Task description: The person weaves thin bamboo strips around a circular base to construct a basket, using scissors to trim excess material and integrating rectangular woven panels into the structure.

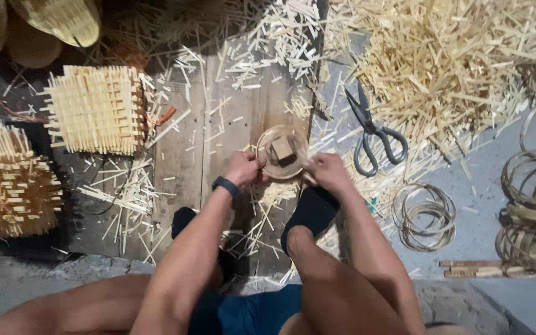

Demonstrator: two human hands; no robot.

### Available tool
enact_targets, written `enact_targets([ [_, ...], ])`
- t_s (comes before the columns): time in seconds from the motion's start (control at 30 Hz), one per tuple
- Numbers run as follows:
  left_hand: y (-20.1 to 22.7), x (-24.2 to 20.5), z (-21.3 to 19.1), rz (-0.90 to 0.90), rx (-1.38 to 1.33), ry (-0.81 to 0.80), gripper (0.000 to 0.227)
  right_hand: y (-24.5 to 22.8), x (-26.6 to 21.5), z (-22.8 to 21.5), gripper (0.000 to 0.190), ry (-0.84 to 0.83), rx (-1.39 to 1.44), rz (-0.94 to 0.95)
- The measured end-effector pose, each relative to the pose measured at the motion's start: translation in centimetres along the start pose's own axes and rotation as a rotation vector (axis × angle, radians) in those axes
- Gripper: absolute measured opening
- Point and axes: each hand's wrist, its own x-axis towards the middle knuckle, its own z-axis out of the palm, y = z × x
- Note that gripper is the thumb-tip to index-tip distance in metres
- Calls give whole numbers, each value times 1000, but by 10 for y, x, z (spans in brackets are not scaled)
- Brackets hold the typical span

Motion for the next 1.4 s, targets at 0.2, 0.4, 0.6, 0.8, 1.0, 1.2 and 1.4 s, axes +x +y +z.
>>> enact_targets([
  [0.2,41,-12,-24,379,150,37,34,5,-8,-34,70,821,-729,-619],
  [0.4,57,-52,48,557,81,200,51,-35,-6,26,60,-10,257,-369],
  [0.6,56,-69,45,687,214,261,56,-40,-14,36,48,140,-33,-409],
  [0.8,41,-7,3,536,176,271,53,-42,-27,22,38,-24,81,-351],
  [1.0,135,15,-84,599,862,216,51,-39,-46,-15,48,-259,582,-240],
  [1.2,297,-54,-135,720,-682,2,66,-31,-47,-5,50,-228,592,-187],
  [1.4,171,-5,-49,385,702,179,32,-58,-52,11,48,-343,863,-161],
])
